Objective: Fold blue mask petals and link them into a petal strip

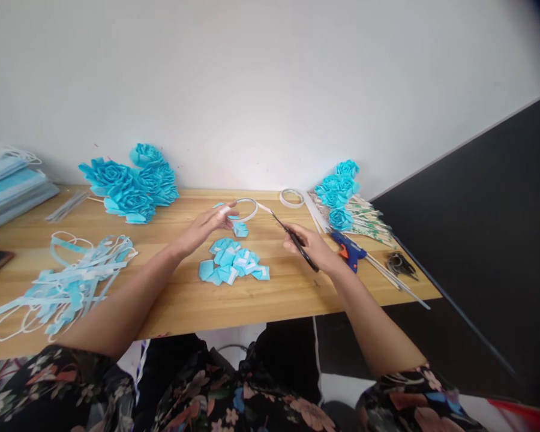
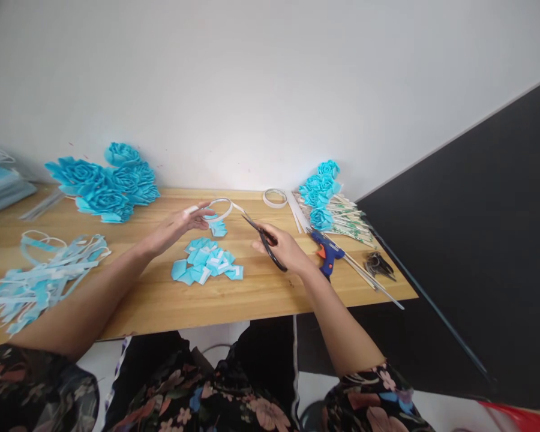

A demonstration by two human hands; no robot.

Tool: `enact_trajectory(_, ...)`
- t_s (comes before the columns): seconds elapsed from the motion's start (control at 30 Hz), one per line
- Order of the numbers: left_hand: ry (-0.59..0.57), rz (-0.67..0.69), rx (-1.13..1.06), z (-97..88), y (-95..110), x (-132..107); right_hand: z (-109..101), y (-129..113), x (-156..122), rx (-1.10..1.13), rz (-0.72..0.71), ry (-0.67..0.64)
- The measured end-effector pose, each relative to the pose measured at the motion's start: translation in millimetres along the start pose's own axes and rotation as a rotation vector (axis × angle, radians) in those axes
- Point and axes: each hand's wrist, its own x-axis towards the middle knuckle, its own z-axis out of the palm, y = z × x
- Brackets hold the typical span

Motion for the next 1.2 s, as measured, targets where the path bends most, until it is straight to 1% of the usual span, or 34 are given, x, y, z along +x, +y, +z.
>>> enact_trajectory(0.1,0.017,-0.006,0.106,3.8,3.3,0.3,7.9,-8.1,-5.1,0.107,-0.042,-0.086)
enact_trajectory(0.23,0.117,0.127,0.187,3.9,3.1,5.2,11.4,-12.8,-7.4,0.172,-0.087,-0.239)
enact_trajectory(0.33,0.17,0.202,0.194,2.7,5.3,7.0,12.7,-14.5,-6.3,0.21,-0.132,-0.345)
enact_trajectory(0.47,0.169,0.241,0.21,1.9,12.5,3.0,18.0,-23.0,-4.8,0.324,-0.187,-0.431)
enact_trajectory(0.57,0.17,0.265,0.226,0.3,13.5,0.2,20.7,-28.3,-5.0,0.376,-0.231,-0.489)
enact_trajectory(0.63,0.199,0.254,0.196,-1.7,10.7,0.2,19.8,-28.5,-5.8,0.339,-0.233,-0.543)
enact_trajectory(0.73,0.275,0.166,0.166,-5.7,4.4,2.2,16.0,-29.6,-8.0,0.224,-0.171,-0.61)
enact_trajectory(0.8,0.332,0.124,0.223,-8.8,-0.1,3.9,14.9,-36.0,-10.9,0.092,-0.155,-0.623)
enact_trajectory(0.87,0.397,0.119,0.332,-12.4,-4.9,5.6,17.1,-47.6,-15.0,-0.052,-0.187,-0.626)
enact_trajectory(0.93,0.447,0.104,0.429,-16.2,-9.6,7.0,21.3,-60.6,-19.2,-0.097,-0.227,-0.64)
enact_trajectory(1.0,0.468,0.073,0.465,-19.2,-12.6,7.9,23.5,-69.1,-21.5,-0.107,-0.26,-0.665)
enact_trajectory(1.03,0.468,0.066,0.46,-19.9,-12.9,8.0,22.7,-70.0,-21.3,-0.124,-0.264,-0.653)
enact_trajectory(1.07,0.462,0.069,0.441,-20.0,-12.2,7.9,20.2,-68.3,-20.1,-0.157,-0.249,-0.609)
enact_trajectory(1.1,0.455,0.082,0.413,-19.4,-10.6,7.7,16.1,-63.8,-17.9,-0.21,-0.211,-0.528)
enact_trajectory(1.17,0.432,0.12,0.342,-15.9,-5.2,6.7,4.4,-48.4,-11.3,-0.388,-0.063,-0.24)
enact_trajectory(1.2,0.418,0.138,0.305,-13.3,-2.0,6.1,-2.1,-39.0,-7.6,-0.526,0.022,-0.083)
